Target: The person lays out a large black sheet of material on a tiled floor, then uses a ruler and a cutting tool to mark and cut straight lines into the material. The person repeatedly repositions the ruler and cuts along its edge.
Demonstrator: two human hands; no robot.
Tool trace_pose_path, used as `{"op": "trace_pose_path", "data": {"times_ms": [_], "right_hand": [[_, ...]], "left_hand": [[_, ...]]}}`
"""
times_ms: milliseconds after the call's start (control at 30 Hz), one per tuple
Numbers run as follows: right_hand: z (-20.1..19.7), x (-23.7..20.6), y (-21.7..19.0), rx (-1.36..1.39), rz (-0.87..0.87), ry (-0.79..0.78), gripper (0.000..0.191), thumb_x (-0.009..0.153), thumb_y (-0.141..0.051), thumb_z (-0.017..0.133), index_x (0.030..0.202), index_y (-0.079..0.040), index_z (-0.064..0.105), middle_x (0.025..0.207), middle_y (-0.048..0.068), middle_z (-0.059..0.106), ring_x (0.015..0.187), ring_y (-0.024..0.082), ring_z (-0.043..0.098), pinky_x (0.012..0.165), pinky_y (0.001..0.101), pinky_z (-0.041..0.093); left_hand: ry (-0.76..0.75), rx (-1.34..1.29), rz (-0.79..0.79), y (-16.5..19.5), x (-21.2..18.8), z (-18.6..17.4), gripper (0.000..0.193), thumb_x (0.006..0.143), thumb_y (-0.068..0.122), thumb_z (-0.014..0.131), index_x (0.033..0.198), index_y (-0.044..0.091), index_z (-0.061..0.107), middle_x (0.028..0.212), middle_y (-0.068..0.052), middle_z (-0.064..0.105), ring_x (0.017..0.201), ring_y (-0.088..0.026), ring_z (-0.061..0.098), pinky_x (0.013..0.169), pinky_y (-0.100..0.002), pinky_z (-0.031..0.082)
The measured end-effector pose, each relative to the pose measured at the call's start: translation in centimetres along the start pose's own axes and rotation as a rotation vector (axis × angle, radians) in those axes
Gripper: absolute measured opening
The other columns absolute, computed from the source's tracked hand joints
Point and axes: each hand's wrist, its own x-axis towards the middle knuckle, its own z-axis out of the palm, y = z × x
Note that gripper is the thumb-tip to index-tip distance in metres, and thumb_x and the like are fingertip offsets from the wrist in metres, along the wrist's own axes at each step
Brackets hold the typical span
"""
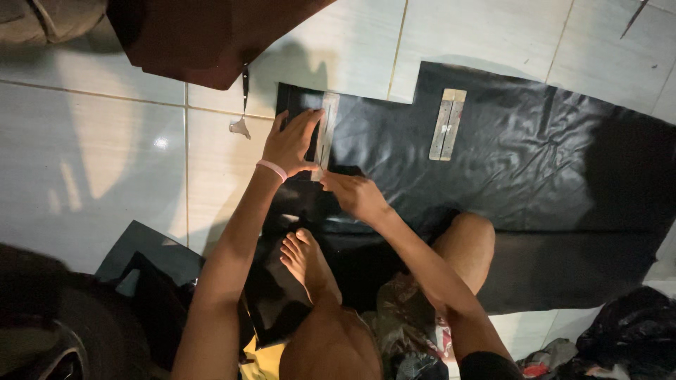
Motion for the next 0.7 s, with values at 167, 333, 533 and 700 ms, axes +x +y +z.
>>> {"op": "trace_pose_path", "data": {"times_ms": [167, 333, 533, 700], "right_hand": [[-0.6, -1.0, 2.0, 0.071, 0.303, 0.107, 0.019, 0.105, -0.004, 0.055, 0.118, -0.001, 0.068, 0.122, 0.014, 0.075, 0.104, 0.024, 0.074, 0.089, 0.0323, 0.062], [-0.8, -4.9, 4.0, 0.934, 0.825, 0.493, 0.034, 0.115, -0.022, 0.044, 0.133, 0.002, 0.061, 0.117, 0.014, 0.071, 0.113, 0.023, 0.073, 0.090, 0.0336, 0.063], [-0.5, -8.6, 4.1, 1.395, 1.190, 0.715, 0.045, 0.105, -0.018, 0.057, 0.146, -0.001, 0.052, 0.136, 0.015, 0.065, 0.123, 0.024, 0.066, 0.098, 0.0356, 0.056], [-1.6, -7.3, 3.8, 1.224, 1.020, 0.428, 0.044, 0.099, -0.016, 0.062, 0.141, -0.004, 0.057, 0.122, 0.011, 0.065, 0.111, 0.025, 0.069, 0.087, 0.0364, 0.058]], "left_hand": [[0.068, 0.011, 0.026, 0.0, -0.3, 0.7, 0.115, 0.064, 0.043, 0.092, 0.156, 0.014, 0.030, 0.160, -0.007, 0.039, 0.149, -0.023, 0.033, 0.119, -0.054, 0.022], [0.445, -0.141, -0.058, 2.9, -2.4, 3.1, 0.071, 0.079, 0.019, 0.079, 0.145, 0.021, 0.056, 0.158, -0.007, 0.053, 0.139, -0.025, 0.055, 0.116, -0.047, 0.042], [0.570, -0.380, -0.528, 8.5, -2.2, 7.1, 0.068, 0.088, 0.018, 0.084, 0.144, 0.004, 0.048, 0.113, -0.012, 0.065, 0.109, -0.040, 0.059, 0.091, -0.054, 0.045], [0.596, -0.372, -0.588, 8.2, -1.0, 7.0, 0.069, 0.079, 0.008, 0.084, 0.138, 0.004, 0.048, 0.117, -0.022, 0.059, 0.111, -0.042, 0.057, 0.093, -0.048, 0.048]]}}
